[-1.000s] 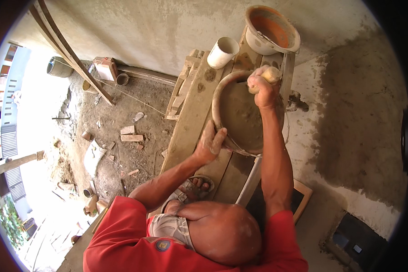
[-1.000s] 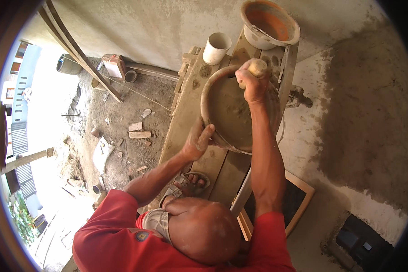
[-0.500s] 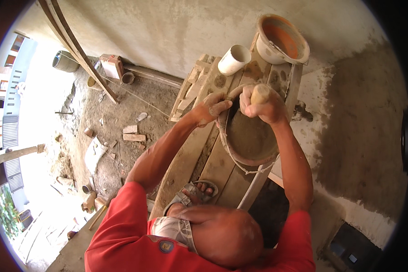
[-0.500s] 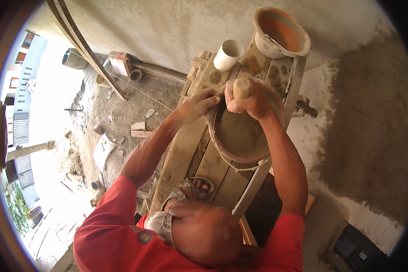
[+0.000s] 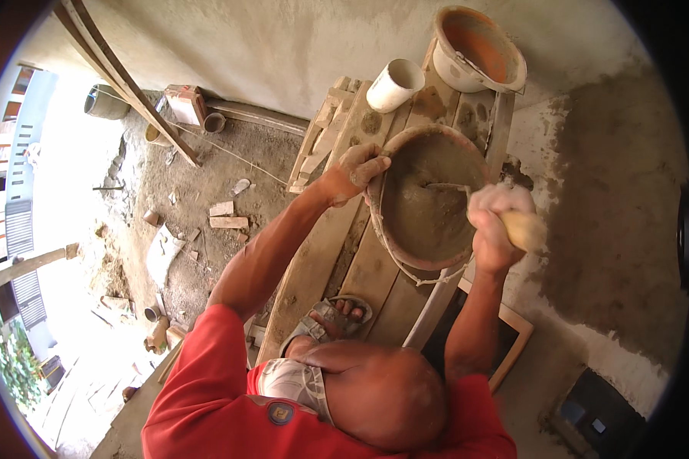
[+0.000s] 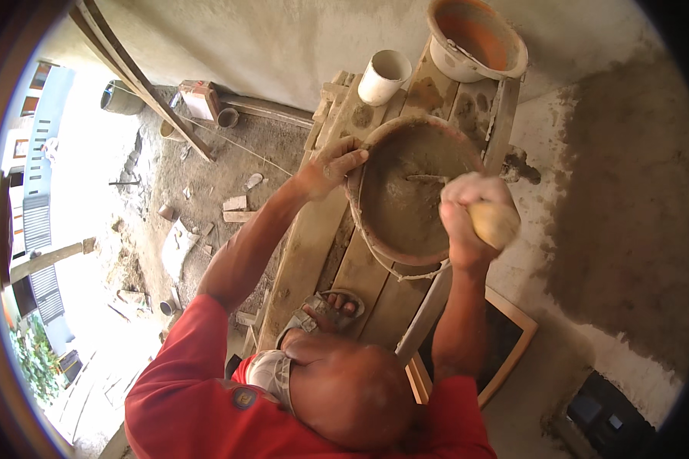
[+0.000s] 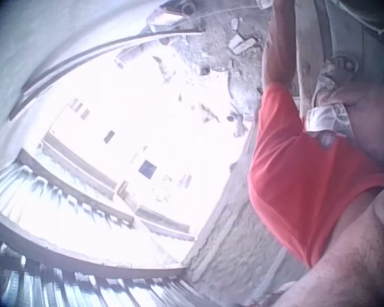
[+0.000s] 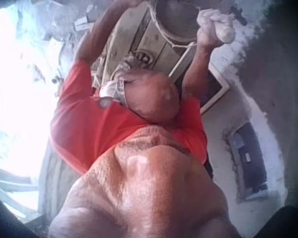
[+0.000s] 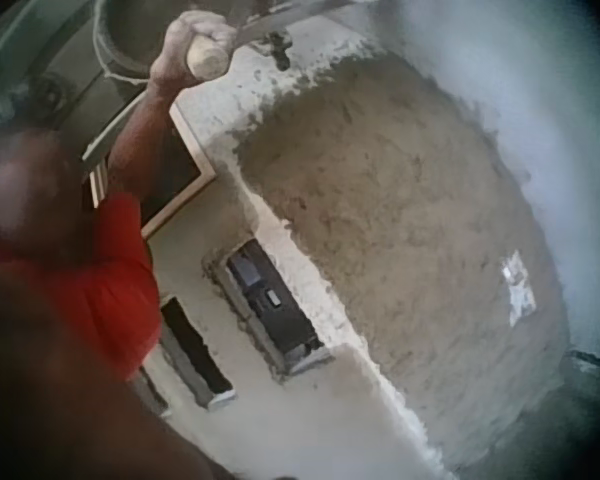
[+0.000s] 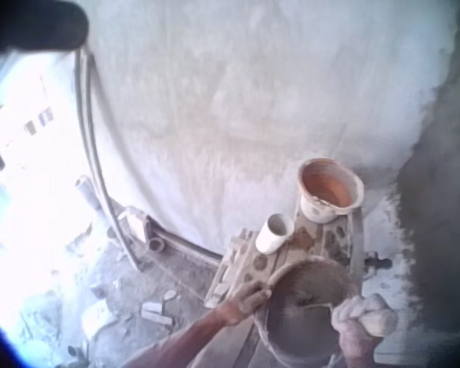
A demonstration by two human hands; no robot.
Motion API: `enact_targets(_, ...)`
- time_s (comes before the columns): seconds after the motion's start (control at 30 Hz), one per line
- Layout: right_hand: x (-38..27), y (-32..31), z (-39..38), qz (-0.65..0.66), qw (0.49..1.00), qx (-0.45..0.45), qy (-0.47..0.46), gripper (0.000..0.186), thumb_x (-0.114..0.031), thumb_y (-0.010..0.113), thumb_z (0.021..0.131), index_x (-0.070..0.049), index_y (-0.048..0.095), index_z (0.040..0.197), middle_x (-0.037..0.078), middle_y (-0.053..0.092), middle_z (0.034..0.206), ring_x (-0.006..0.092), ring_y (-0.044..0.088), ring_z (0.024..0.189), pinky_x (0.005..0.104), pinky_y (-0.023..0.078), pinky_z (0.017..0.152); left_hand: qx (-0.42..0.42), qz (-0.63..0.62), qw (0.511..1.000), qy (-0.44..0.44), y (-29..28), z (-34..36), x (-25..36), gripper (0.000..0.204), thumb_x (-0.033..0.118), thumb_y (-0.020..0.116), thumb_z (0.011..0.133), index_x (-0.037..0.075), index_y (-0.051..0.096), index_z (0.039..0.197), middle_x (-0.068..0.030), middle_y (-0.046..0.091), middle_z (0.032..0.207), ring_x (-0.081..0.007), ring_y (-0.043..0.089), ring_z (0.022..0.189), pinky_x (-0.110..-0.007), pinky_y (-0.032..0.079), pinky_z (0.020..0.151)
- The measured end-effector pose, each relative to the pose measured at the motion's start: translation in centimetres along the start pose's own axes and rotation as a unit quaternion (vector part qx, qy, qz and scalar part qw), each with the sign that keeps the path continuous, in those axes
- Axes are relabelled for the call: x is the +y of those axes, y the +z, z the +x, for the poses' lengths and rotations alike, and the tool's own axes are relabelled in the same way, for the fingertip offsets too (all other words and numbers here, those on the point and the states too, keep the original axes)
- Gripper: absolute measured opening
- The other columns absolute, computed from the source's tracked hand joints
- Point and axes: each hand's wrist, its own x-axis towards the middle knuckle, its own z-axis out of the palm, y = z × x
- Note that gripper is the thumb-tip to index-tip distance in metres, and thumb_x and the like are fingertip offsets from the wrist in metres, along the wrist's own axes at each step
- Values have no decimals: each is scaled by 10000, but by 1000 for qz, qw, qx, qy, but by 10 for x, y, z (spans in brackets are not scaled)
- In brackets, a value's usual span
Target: The person applies wet mortar to a wall around a window frame, levels the surface with a long straightedge, and stirs more mortar in a bucket with a trowel.
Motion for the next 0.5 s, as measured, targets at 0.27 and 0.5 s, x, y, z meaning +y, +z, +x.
enact_targets(0.27,-9,4,-31,99,994,39,-22,203,88,568,718,-55,470,825,62,533,723,140,497,612,280,440,595,11,-33,999,-32,2,-8,-19,215,283,527,941,71,564,933,47,470,736,-64,416,659,-226,344,574)
enact_targets(0.5,-2,1,-44,19,998,61,0,185,82,550,713,-42,464,819,68,539,732,132,507,608,267,435,582,20,-70,997,-12,10,0,-10,233,303,544,938,75,572,975,49,501,785,-49,431,686,-209,360,596)
